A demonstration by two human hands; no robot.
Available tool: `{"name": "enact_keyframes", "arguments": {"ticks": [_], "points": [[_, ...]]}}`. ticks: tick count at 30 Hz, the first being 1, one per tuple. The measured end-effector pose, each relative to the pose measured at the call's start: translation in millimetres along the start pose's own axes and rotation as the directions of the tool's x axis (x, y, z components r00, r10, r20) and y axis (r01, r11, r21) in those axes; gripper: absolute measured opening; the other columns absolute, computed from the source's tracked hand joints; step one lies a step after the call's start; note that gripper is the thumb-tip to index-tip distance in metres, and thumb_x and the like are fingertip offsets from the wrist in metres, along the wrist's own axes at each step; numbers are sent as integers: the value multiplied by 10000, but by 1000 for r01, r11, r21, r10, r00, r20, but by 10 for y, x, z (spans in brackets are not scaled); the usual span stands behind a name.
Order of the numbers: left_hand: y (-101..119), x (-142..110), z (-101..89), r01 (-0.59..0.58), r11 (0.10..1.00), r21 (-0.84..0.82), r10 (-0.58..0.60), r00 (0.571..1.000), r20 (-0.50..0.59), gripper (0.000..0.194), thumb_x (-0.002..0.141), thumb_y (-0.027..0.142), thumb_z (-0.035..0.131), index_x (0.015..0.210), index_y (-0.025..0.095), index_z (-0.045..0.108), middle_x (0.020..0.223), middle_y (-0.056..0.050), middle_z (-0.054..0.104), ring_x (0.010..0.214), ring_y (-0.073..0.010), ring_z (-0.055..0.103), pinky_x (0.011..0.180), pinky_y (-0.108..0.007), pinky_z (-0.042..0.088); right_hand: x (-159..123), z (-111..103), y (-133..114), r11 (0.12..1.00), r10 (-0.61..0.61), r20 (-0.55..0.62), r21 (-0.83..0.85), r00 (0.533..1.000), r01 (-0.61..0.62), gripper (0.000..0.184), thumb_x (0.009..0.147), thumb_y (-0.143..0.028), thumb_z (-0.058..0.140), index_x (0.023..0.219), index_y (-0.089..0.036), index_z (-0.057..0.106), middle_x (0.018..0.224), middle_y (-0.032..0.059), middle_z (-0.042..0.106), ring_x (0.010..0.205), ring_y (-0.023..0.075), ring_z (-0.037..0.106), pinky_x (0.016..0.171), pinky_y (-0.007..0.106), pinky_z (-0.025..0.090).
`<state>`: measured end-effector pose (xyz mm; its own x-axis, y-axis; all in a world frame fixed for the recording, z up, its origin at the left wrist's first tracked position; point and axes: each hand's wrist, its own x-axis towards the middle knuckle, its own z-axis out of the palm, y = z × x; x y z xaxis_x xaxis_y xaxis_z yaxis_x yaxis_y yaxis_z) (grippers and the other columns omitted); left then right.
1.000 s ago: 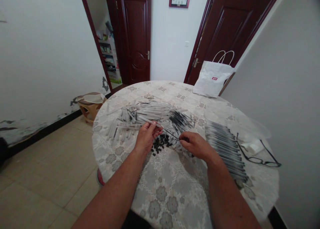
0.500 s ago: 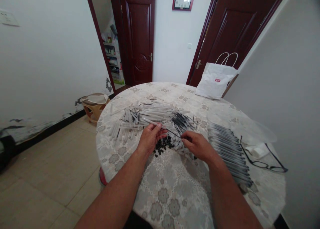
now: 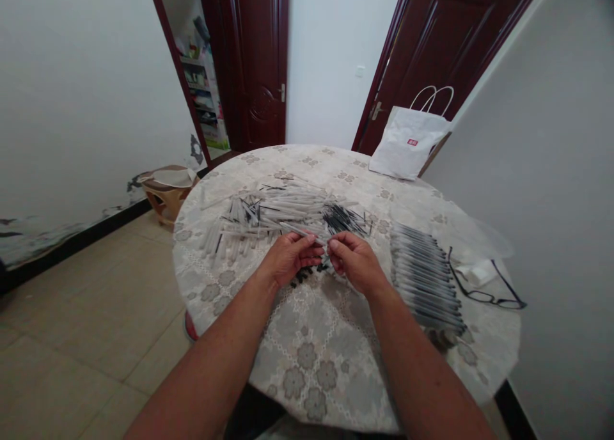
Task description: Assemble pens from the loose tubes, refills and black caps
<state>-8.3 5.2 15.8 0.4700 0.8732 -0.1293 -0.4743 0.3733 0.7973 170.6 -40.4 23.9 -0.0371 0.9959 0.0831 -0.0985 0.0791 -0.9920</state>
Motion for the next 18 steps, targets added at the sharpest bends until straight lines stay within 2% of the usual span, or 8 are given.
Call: {"name": "enact_keyframes", "arguments": {"ticks": [3, 7, 10, 12, 13, 15, 18], "points": [[15, -2, -18, 5, 1000, 4, -5, 1000, 15, 291, 791, 295, 822, 985, 145, 666, 892, -83, 764, 763, -190, 754, 656, -295, 629, -4, 8, 9, 1000, -26, 6, 0, 1000, 26, 254, 843, -412, 712, 971, -206, 633, 689, -36, 655, 477, 92, 515, 412, 200, 399], [24, -17, -15, 34, 999, 19, -35, 999, 31, 294, 782, 279, 830, 992, 143, 675, 869, -80, 763, 716, -172, 741, 656, -290, 622, -13, 44, 1, 993, -40, -36, -113, 999, 36, 269, 856, -449, 704, 926, -201, 629, 577, -62, 585, 439, 93, 469, 412, 208, 372], [33, -17, -9, 12, 1000, -27, -12, 1000, 0, 263, 778, 283, 828, 938, 141, 675, 863, -81, 760, 692, -173, 733, 643, -297, 618, -22, 44, -12, 970, -62, -76, -239, 995, 43, 283, 898, -483, 647, 908, -201, 624, 583, -53, 580, 456, 103, 470, 436, 221, 368], [47, -4, -17, -39, 996, -83, 35, 998, -51, 234, 786, 283, 819, 887, 139, 665, 846, -76, 756, 679, -170, 725, 628, -296, 615, -34, 25, -23, 912, -111, -49, -401, 993, 82, 260, 932, -459, 601, 908, -202, 638, 625, -37, 600, 511, 119, 510, 497, 234, 401], [56, 5, -25, -70, 991, -114, 61, 995, -85, 223, 792, 280, 812, 871, 139, 659, 834, -71, 753, 675, -167, 721, 621, -293, 613, -42, 17, -28, 851, -146, -5, -510, 989, 123, 230, 941, -424, 592, 914, -203, 652, 671, -22, 625, 573, 131, 551, 556, 244, 430], [74, 29, -48, -125, 978, -169, 98, 982, -159, 201, 812, 275, 791, 861, 142, 649, 812, -58, 746, 662, -156, 712, 605, -278, 607, -62, 23, -33, 649, -189, 128, -728, 974, 221, 153, 941, -326, 593, 946, -204, 685, 816, 18, 679, 759, 160, 623, 712, 264, 465], [91, 60, -79, -172, 960, -222, 116, 962, -246, 177, 838, 269, 762, 851, 144, 637, 791, -45, 740, 631, -135, 696, 575, -247, 591, -97, 116, -24, 310, -87, 258, -911, 962, 272, 159, 957, -256, 566, 1014, -208, 706, 1000, 66, 689, 938, 187, 641, 825, 277, 448]]}}
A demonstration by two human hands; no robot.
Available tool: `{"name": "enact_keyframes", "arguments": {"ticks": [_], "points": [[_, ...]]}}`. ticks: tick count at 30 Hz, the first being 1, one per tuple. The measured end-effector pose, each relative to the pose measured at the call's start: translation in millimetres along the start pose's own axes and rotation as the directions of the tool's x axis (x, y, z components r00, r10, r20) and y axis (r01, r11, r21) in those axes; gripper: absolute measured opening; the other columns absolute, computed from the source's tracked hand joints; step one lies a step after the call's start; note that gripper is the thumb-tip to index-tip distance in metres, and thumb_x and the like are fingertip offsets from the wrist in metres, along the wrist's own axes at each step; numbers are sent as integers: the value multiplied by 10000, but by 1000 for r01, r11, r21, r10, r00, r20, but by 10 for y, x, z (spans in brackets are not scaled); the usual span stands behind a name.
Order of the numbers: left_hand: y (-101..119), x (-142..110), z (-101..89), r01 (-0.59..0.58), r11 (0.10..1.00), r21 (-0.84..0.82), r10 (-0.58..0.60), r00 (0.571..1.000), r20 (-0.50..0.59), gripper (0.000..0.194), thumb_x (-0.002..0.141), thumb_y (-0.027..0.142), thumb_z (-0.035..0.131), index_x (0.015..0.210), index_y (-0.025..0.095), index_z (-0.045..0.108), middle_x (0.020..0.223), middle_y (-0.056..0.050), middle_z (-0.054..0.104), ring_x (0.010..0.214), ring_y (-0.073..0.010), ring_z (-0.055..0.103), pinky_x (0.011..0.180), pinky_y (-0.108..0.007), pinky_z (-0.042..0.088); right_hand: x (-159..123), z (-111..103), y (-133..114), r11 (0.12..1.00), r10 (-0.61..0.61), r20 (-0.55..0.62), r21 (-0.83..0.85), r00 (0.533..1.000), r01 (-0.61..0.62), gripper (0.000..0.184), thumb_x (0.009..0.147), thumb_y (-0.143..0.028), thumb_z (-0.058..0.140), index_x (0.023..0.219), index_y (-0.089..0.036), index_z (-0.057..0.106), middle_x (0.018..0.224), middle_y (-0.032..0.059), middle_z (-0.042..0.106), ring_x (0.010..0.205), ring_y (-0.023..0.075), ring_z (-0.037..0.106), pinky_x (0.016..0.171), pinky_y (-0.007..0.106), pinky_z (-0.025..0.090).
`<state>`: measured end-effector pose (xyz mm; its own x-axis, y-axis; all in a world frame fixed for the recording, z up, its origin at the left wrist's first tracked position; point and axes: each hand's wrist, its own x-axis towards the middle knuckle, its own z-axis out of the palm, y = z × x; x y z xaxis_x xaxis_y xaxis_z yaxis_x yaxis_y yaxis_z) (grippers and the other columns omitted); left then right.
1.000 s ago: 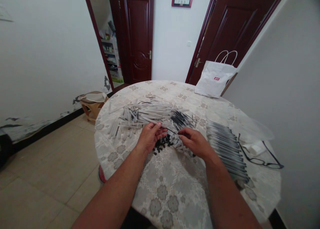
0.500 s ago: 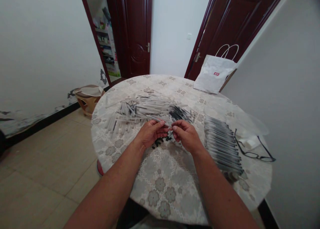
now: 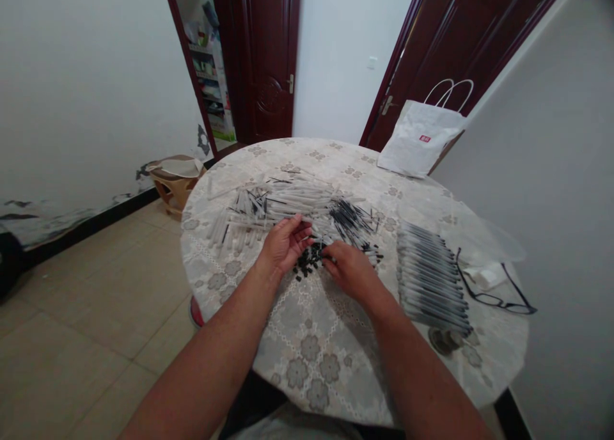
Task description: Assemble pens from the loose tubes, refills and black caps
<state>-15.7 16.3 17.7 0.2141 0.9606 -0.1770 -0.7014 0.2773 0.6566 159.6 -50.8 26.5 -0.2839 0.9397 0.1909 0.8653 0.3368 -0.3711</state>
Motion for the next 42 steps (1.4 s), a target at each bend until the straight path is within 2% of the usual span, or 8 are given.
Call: {"name": "enact_keyframes", "arguments": {"ticks": [4, 10, 19, 29, 35, 38, 40, 42], "points": [[-5, 14, -3, -21, 1000, -8, 21, 999, -25, 161, 842, 256, 753, 855, 141, 641, 800, -46, 741, 646, -134, 697, 553, -234, 585, 17, 105, -187, 966, 74, 157, -258, 985, -31, 199, 989, -305, 529, 1051, -213, 695, 1053, 90, 676, 913, 203, 660, 768, 280, 448], [-28, 7, -11, -35, 999, 13, 35, 999, -4, 195, 810, 253, 784, 901, 144, 650, 875, -64, 751, 768, -174, 736, 605, -256, 602, 33, 215, -274, 940, 86, 175, -340, 981, -22, 197, 993, -233, 477, 1051, -203, 663, 1025, 96, 677, 847, 217, 666, 714, 296, 441], [-59, -2, -5, -23, 999, 25, 22, 999, 35, 207, 786, 205, 783, 936, 140, 656, 878, -79, 755, 854, -222, 755, 673, -294, 607, 53, 170, -79, 997, -14, -111, -81, 994, 5, 174, 971, -176, 481, 1046, -171, 638, 1003, 85, 641, 968, 199, 595, 858, 275, 420], [-23, 23, -24, -78, 997, -3, 78, 997, -28, 191, 785, 208, 774, 912, 139, 650, 850, -62, 750, 807, -189, 746, 668, -275, 599, 5, 154, -222, 972, 50, 106, -232, 993, -24, 178, 993, -307, 511, 1043, -220, 658, 1046, 68, 649, 898, 195, 635, 735, 282, 412], [-46, 14, -17, -64, 998, 19, 64, 998, -1, 215, 776, 216, 782, 924, 145, 644, 847, -60, 745, 822, -204, 749, 663, -283, 597, 16, 250, -321, 967, 43, 209, -255, 977, 12, 177, 982, -239, 502, 1044, -203, 664, 1034, 86, 666, 864, 203, 655, 739, 288, 440], [-51, 6, -11, -63, 998, 29, 62, 998, 15, 242, 763, 228, 795, 931, 149, 640, 850, -63, 745, 837, -214, 753, 668, -284, 595, 19, 255, -291, 985, 37, 120, -174, 992, -15, 190, 963, -220, 497, 1044, -183, 664, 1025, 100, 669, 881, 216, 653, 778, 304, 462], [-51, 1, -6, -63, 998, 32, 62, 998, 28, 250, 758, 234, 800, 933, 152, 642, 853, -63, 747, 843, -217, 754, 676, -285, 595, 30, 229, -226, 1000, 27, -62, -10, 998, -27, 218, 948, -206, 494, 1088, -173, 658, 1073, 111, 671, 984, 226, 641, 862, 316, 467], [-51, -6, 2, -61, 998, 35, 59, 997, 46, 249, 755, 230, 802, 933, 153, 647, 854, -61, 751, 846, -217, 755, 683, -286, 596, 53, 197, -140, 973, 94, -258, 227, 962, -34, 241, 958, -234, 486, 1119, -177, 656, 1084, 104, 682, 1014, 216, 630, 894, 316, 470]]}}
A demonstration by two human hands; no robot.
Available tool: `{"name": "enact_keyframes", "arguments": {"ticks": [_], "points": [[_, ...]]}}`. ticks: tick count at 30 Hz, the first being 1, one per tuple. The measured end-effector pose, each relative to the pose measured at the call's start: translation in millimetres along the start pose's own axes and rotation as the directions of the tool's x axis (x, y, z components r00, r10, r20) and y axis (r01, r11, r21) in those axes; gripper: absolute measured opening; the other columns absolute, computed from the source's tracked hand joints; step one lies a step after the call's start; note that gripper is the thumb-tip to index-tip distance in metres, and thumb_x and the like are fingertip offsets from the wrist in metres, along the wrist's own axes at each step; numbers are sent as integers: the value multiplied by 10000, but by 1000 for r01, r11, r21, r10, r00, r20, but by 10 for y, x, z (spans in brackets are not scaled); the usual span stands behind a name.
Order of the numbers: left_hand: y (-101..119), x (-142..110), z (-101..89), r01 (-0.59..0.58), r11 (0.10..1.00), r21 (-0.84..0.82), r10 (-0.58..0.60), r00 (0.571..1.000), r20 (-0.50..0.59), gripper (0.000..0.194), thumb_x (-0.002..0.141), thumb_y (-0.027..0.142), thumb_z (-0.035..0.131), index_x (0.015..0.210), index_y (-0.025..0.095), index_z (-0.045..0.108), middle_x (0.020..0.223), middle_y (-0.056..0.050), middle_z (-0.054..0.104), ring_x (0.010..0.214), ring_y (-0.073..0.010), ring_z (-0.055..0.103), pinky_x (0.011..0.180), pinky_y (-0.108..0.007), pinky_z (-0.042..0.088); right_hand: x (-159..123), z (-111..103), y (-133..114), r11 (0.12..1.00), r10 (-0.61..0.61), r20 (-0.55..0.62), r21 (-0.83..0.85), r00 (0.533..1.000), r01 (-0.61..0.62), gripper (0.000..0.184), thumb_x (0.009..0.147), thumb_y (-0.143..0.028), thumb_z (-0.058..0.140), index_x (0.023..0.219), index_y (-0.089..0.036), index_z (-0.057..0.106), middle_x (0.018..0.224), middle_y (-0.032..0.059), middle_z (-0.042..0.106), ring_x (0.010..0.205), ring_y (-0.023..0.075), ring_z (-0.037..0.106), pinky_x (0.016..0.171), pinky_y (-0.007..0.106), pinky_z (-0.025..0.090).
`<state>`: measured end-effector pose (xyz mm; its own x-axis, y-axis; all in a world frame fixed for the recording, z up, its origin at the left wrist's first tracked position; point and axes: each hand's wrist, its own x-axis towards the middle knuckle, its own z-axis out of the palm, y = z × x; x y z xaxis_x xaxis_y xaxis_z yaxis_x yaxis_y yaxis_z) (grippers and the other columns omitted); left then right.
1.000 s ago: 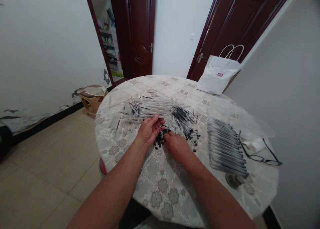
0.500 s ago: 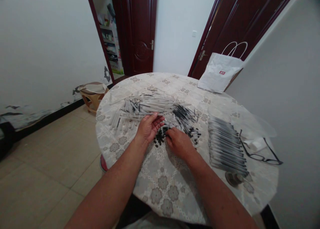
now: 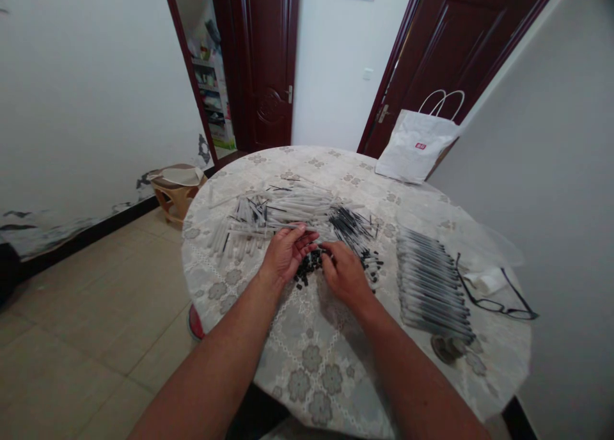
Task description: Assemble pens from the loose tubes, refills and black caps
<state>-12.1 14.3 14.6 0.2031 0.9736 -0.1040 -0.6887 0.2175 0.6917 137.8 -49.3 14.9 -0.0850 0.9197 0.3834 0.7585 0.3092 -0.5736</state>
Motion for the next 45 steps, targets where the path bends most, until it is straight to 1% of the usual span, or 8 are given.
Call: {"name": "enact_keyframes", "arguments": {"ticks": [3, 7, 20, 24, 32, 37, 40, 45], "points": [[-4, -15, 16, 10, 1000, 21, -11, 999, 44, 252, 751, 215, 807, 942, 146, 658, 875, -69, 759, 850, -222, 756, 699, -300, 604, 61, -32, 106, 910, 215, -129, 387, 968, -150, 251, 951, -364, 532, 1097, -198, 651, 917, 48, 696, 740, 168, 616, 692, 283, 493], [-16, -37, 32, 19, 997, 71, -27, 994, 107, 274, 761, 227, 809, 977, 138, 665, 936, -94, 770, 873, -228, 757, 729, -313, 610, 99, -11, 149, 683, 356, -68, 700, 932, -210, 280, 878, -427, 634, 1052, -208, 638, 822, 4, 673, 553, 114, 530, 492, 232, 413], [-22, -55, 41, 40, 995, 94, -52, 989, 136, 285, 758, 232, 816, 980, 139, 664, 932, -88, 768, 872, -227, 755, 727, -314, 613, 113, 56, 189, 413, 400, -26, 898, 916, -155, 264, 818, -378, 704, 989, -215, 584, 975, 33, 743, 520, 75, 545, 385, 175, 368], [-26, -57, 40, 41, 995, 89, -53, 988, 144, 297, 749, 229, 825, 980, 133, 666, 927, -79, 762, 855, -219, 754, 709, -306, 615, 120, 70, 203, 351, 413, -19, 926, 911, -139, 338, 814, -368, 715, 1103, -217, 624, 970, 41, 743, 504, 74, 538, 373, 176, 358], [-44, -52, 36, 45, 996, 79, -55, 990, 129, 295, 748, 227, 827, 979, 132, 670, 909, -66, 758, 838, -212, 753, 700, -308, 616, 133, 93, 252, 327, 471, -28, 934, 882, -145, 269, 838, -368, 674, 1063, -225, 636, 811, -25, 659, 455, 58, 499, 349, 172, 317], [-45, -57, 39, 47, 995, 91, -58, 990, 128, 312, 744, 243, 835, 986, 139, 668, 921, -67, 758, 848, -209, 751, 706, -304, 613, 126, 55, 174, 470, 449, -111, 873, 887, -128, 260, 886, -432, 639, 1043, -244, 550, 843, -26, 694, 467, 72, 513, 371, 185, 360], [-51, -53, 34, 49, 994, 100, -62, 990, 127, 321, 745, 252, 837, 993, 143, 664, 928, -66, 757, 855, -214, 753, 706, -309, 614, 116, 36, 149, 553, 437, -112, 816, 893, -168, 276, 882, -454, 660, 1033, -234, 584, 660, -66, 613, 453, 81, 477, 392, 188, 360], [-59, -43, 30, 47, 994, 94, -59, 989, 136, 314, 739, 243, 842, 977, 141, 663, 911, -64, 756, 855, -211, 752, 713, -307, 614, 107, 55, 184, 568, 414, -87, 803, 906, -182, 281, 849, -427, 710, 1019, -215, 638, 615, -68, 568, 462, 94, 465, 392, 203, 351]]}}
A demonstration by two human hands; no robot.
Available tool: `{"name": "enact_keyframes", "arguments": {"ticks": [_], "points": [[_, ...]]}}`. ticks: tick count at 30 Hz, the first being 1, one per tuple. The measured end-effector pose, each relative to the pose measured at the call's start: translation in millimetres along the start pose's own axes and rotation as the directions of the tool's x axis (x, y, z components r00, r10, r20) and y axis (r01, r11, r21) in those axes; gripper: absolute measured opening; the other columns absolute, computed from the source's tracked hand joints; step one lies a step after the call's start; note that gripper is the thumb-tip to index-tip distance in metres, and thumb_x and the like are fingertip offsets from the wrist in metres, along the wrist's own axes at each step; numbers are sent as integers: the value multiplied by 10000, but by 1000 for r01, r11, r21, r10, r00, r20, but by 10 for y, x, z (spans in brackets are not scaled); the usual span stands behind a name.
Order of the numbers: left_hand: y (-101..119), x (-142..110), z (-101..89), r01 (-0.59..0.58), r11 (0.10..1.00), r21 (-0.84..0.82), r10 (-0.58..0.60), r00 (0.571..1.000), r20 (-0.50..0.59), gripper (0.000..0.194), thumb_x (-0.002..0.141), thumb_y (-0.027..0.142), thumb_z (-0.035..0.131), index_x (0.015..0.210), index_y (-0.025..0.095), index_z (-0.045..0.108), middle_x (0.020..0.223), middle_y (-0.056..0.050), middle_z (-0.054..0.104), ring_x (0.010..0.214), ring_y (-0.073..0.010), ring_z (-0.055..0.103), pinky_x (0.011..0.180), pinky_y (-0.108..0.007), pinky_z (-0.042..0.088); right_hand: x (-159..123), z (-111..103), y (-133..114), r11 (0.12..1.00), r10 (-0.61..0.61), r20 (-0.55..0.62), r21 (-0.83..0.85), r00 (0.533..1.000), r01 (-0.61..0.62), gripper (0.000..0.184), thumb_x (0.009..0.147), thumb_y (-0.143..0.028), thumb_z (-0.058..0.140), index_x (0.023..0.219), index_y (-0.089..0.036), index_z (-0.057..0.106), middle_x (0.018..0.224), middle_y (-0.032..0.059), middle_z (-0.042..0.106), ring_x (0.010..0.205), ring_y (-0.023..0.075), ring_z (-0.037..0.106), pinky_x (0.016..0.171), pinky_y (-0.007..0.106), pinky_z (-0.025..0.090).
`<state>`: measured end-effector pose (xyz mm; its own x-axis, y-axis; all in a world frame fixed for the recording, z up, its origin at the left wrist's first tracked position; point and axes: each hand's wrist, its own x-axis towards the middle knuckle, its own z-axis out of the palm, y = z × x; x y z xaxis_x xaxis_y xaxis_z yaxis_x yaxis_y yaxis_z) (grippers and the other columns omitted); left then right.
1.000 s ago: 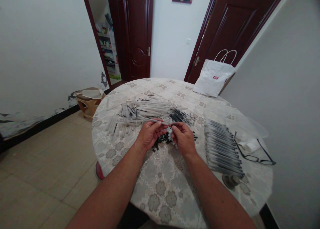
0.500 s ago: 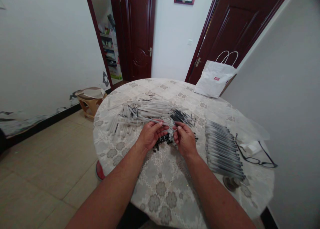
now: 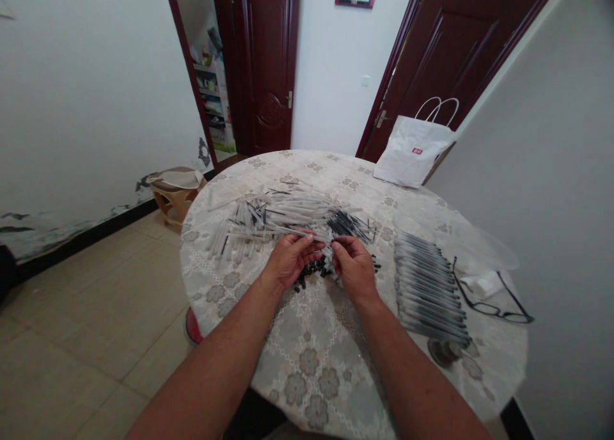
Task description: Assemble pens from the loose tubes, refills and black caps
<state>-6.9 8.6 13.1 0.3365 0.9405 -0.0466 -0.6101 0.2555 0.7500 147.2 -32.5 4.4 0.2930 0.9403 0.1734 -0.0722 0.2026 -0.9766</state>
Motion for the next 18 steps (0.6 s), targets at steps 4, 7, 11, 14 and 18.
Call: {"name": "enact_keyframes", "arguments": {"ticks": [4, 7, 11, 14, 18], "points": [[0, 0, -1, 1, 1000, -3, -1, 1000, 0, 308, 739, 238, 841, 977, 144, 669, 925, -67, 760, 855, -206, 750, 721, -307, 614, 7, 9, 37, 1000, -16, 29, -26, 999, 17, 269, 830, -404, 726, 998, -204, 664, 696, -40, 618, 492, 89, 478, 423, 213, 367], [3, -3, 1, 1, 1000, 19, -1, 1000, -6, 295, 749, 242, 835, 977, 145, 676, 914, -63, 759, 854, -199, 746, 726, -305, 613, 11, 17, 55, 999, -7, 29, -37, 1000, 8, 275, 816, -402, 732, 996, -202, 672, 740, -26, 642, 514, 89, 484, 455, 220, 385], [4, -10, 12, -10, 998, 61, 10, 1000, 11, 286, 761, 256, 827, 980, 141, 685, 883, -72, 756, 850, -198, 740, 732, -308, 610, 8, 14, 61, 999, 4, 29, -42, 1000, -2, 286, 811, -411, 733, 997, -203, 671, 735, -25, 641, 521, 95, 483, 475, 229, 393], [4, -16, 22, -18, 996, 88, 17, 1000, 16, 292, 754, 254, 830, 982, 136, 690, 879, -83, 757, 834, -196, 739, 734, -307, 609, 3, 6, 58, 999, 1, 42, -46, 999, 1, 282, 813, -414, 729, 994, -205, 671, 726, -28, 636, 519, 97, 476, 486, 233, 391], [3, -24, 22, -17, 991, 133, 18, 1000, -8, 303, 748, 267, 832, 985, 139, 693, 898, -90, 760, 826, -202, 742, 704, -301, 608, 1, -13, 53, 995, -20, 34, -97, 999, 23, 280, 824, -419, 717, 996, -203, 676, 676, -37, 606, 522, 106, 481, 492, 236, 382]]}}
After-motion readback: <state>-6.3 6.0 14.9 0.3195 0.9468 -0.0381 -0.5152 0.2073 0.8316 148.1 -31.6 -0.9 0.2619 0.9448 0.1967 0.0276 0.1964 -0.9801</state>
